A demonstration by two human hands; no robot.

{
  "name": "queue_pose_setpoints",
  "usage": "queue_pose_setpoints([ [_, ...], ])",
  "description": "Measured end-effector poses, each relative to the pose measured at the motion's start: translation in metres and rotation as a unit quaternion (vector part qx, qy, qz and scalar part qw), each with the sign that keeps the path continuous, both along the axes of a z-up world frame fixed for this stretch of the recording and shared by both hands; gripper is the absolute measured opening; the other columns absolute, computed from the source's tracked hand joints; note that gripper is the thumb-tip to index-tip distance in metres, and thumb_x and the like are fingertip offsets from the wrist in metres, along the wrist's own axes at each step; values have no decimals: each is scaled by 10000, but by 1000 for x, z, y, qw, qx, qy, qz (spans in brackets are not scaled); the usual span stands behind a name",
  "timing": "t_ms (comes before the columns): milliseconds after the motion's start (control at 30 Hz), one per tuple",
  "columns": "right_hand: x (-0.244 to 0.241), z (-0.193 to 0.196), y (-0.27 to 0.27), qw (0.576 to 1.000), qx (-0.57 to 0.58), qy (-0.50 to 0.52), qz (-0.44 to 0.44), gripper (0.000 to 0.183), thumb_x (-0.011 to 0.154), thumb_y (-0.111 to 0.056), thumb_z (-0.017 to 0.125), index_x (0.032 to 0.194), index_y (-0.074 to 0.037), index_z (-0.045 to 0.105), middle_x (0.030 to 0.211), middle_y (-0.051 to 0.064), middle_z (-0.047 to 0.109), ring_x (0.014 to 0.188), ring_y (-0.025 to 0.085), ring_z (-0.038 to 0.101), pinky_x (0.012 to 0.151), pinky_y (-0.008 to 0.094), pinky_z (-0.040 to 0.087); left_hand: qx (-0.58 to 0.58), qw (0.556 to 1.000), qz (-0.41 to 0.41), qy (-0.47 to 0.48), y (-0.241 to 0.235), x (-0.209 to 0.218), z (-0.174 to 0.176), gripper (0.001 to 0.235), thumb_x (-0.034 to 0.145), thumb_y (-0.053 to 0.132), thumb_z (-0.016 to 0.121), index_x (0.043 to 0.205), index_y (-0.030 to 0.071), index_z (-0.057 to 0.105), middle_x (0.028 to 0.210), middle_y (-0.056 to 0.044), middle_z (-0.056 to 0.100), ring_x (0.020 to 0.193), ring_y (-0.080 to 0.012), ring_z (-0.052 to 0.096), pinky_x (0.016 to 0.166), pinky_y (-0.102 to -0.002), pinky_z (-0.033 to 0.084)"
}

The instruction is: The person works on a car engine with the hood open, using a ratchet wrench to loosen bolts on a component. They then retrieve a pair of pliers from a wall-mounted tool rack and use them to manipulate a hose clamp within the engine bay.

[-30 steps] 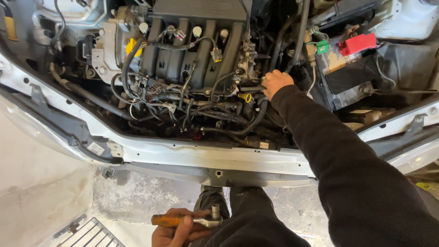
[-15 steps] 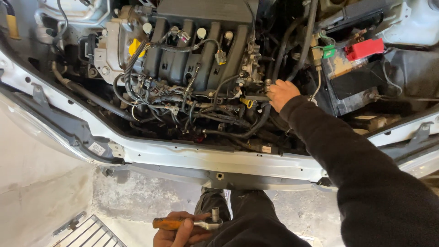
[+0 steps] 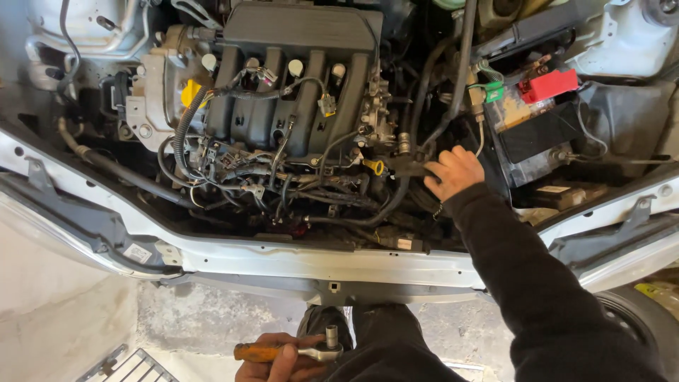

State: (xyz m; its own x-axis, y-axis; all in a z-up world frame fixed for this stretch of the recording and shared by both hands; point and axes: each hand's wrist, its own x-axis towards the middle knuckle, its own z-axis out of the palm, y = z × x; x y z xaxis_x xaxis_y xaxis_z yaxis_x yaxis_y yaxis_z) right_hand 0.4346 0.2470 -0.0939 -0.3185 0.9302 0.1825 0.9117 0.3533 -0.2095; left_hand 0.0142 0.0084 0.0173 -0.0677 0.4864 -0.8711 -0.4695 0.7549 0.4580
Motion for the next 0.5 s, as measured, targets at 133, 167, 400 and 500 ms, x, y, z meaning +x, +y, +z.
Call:
queue_pose_setpoints([
  [133, 9, -15, -25, 999, -5, -38, 4, 269, 661, -248, 852, 891, -133, 772, 822, 32, 571, 903, 284, 560, 761, 435, 465, 12, 1000, -9, 2, 4, -6, -4, 345, 890, 213, 618, 1080, -57, 518, 1066, -406, 725, 793, -475, 813, 694, -547, 642],
  [167, 9, -16, -28, 999, 4, -36, -5, 253, 651, -237, 840, 871, -136, 765, 838, 33, 575, 920, 281, 560, 780, 429, 469, 38, 999, 3, -9, -2, -9, -14, 317, 903, 183, 616, 1073, -64, 513, 1070, -421, 716, 788, -483, 797, 680, -559, 654],
  [400, -15, -4, -18, 994, -29, -89, -57, 312, 659, -368, 843, 770, -101, 727, 876, 36, 601, 960, 280, 568, 792, 440, 473, 7, 1000, 3, 13, 17, -2, -1, 264, 889, 137, 593, 1041, -68, 526, 1058, -425, 721, 779, -473, 775, 691, -548, 640],
  [500, -19, -10, -20, 986, -32, -139, -82, 349, 672, -421, 832, 726, -93, 724, 848, 51, 616, 939, 282, 578, 805, 467, 492, -3, 1000, -15, -5, 27, -1, 4, 280, 899, 189, 592, 1078, -12, 517, 1060, -389, 721, 769, -479, 804, 671, -536, 631],
])
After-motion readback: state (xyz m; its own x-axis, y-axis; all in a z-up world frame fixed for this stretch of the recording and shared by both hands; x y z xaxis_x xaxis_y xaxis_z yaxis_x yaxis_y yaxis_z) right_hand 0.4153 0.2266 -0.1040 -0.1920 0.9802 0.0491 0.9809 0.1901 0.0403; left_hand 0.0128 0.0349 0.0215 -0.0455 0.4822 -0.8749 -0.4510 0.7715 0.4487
